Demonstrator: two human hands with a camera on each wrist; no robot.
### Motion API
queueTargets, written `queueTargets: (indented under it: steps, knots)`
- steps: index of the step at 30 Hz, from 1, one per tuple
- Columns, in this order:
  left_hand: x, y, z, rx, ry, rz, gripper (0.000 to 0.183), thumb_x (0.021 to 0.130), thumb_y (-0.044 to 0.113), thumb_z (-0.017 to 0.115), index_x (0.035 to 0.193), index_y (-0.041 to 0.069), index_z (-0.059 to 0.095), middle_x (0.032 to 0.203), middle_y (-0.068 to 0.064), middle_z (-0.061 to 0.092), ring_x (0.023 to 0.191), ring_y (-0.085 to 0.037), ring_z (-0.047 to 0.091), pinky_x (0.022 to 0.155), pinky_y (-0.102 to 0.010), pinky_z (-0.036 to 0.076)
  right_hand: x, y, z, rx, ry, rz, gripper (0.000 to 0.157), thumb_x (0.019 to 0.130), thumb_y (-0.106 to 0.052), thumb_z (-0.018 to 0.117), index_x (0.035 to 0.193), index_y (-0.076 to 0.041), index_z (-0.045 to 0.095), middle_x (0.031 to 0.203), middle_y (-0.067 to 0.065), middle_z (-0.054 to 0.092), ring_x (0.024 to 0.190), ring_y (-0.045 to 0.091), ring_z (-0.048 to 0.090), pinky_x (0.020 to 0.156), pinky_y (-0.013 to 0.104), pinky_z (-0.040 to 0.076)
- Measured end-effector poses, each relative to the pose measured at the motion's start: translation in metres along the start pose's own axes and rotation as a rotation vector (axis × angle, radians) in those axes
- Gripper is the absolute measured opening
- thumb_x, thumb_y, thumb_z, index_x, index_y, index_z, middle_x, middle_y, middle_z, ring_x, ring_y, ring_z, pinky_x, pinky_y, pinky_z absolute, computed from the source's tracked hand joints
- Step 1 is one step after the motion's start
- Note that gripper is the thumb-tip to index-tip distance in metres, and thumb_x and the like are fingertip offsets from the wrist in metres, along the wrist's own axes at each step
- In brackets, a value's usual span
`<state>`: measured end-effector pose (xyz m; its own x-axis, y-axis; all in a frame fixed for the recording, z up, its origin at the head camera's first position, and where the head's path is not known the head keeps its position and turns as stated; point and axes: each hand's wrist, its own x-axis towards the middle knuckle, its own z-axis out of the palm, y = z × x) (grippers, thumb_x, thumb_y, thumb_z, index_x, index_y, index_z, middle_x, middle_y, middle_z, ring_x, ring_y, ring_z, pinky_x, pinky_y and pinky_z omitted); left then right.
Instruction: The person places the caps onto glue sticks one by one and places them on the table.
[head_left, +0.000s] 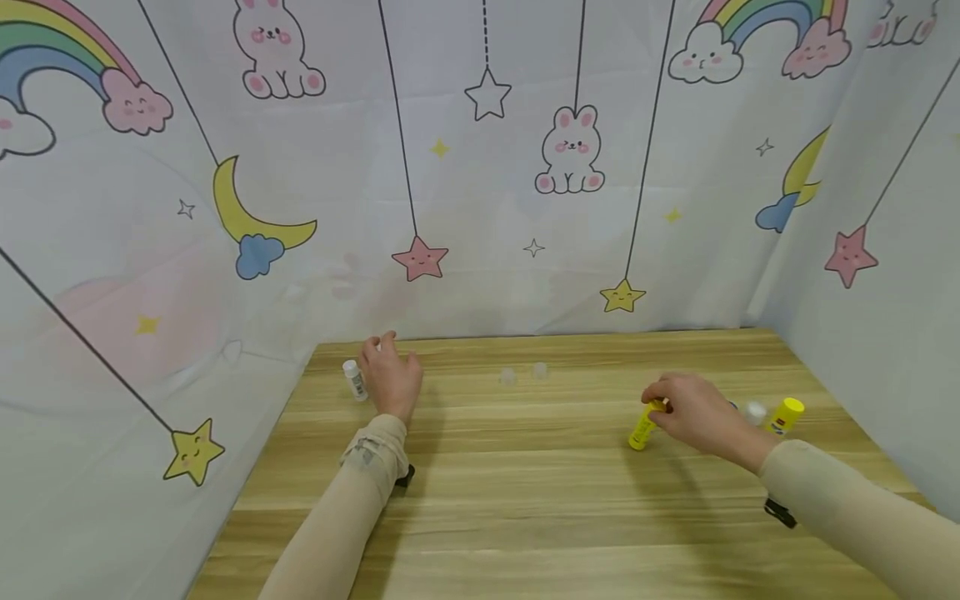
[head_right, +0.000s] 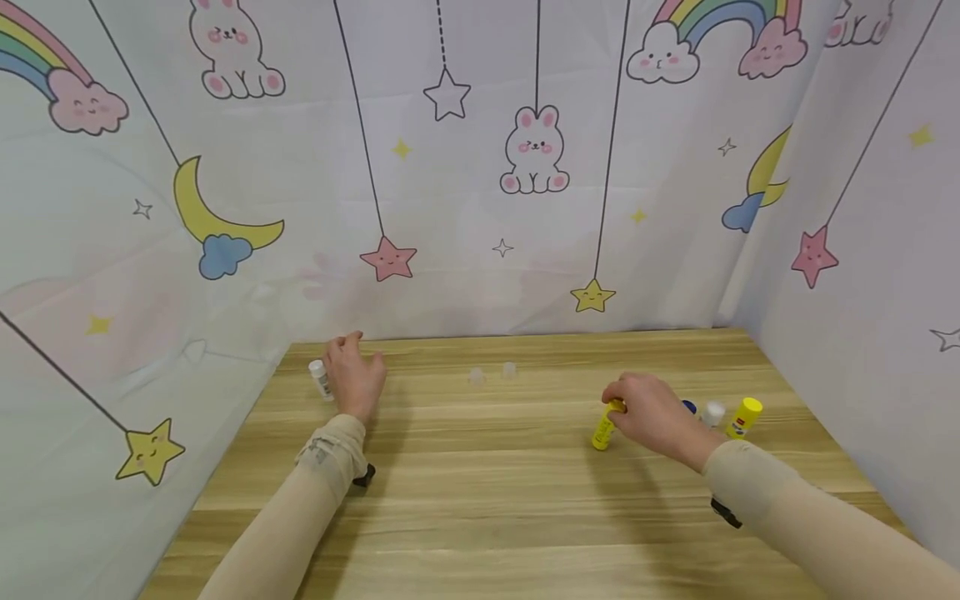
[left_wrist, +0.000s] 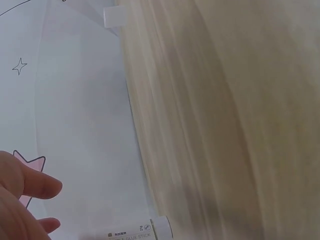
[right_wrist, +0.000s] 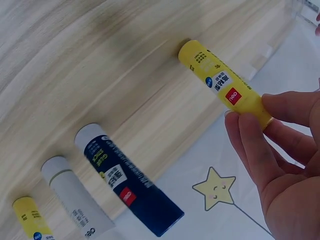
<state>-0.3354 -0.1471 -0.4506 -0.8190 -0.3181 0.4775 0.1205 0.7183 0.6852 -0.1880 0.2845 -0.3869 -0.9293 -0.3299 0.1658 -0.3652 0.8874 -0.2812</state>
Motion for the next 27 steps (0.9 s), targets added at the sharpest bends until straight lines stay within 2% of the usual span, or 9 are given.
queueTargets:
  steps: [6, 12, 24, 27]
  knots:
    - [0.004, -0.001, 0.003, -0.001, -0.052, -0.061, 0.051, 0.092, 0.015, 0.068, 0.140, 0.004, 0.053, 0.137, -0.024, 0.045, 0.128, -0.043, 0.041, 0.096, -0.059, 0.042, -0.006, 0.005, -0.003, -0.011, -0.015, 0.012, 0.019, 0.085, -0.001, 0.077, 0.104, -0.003, 0.075, 0.097, 0.006, 0.068, 0.079, 0.015, 0.065, 0.066, 0.033, 0.056]
    - [0.008, -0.007, 0.008, 0.004, -0.074, -0.109, 0.055, 0.092, 0.014, 0.064, 0.143, 0.004, 0.048, 0.135, -0.024, 0.046, 0.120, -0.044, 0.046, 0.088, -0.059, 0.046, -0.011, 0.010, -0.009, -0.033, -0.024, 0.011, 0.019, 0.086, -0.001, 0.076, 0.105, -0.002, 0.075, 0.097, 0.007, 0.068, 0.081, 0.018, 0.067, 0.067, 0.035, 0.057]
    - [0.014, -0.017, 0.014, 0.003, -0.087, -0.141, 0.053, 0.097, 0.013, 0.058, 0.146, 0.002, 0.041, 0.134, -0.028, 0.047, 0.112, -0.046, 0.053, 0.090, -0.060, 0.046, -0.016, 0.017, -0.020, -0.090, -0.016, 0.007, 0.020, 0.085, -0.001, 0.077, 0.104, -0.002, 0.075, 0.092, 0.004, 0.064, 0.073, 0.012, 0.061, 0.062, 0.032, 0.054]
    - [0.014, -0.018, 0.014, -0.010, -0.087, -0.138, 0.053, 0.095, 0.009, 0.055, 0.146, 0.000, 0.040, 0.131, -0.030, 0.048, 0.110, -0.048, 0.053, 0.090, -0.061, 0.045, -0.018, 0.019, -0.022, -0.101, -0.020, 0.007, 0.020, 0.084, -0.001, 0.078, 0.103, -0.002, 0.074, 0.091, 0.003, 0.062, 0.071, 0.010, 0.058, 0.061, 0.030, 0.052]
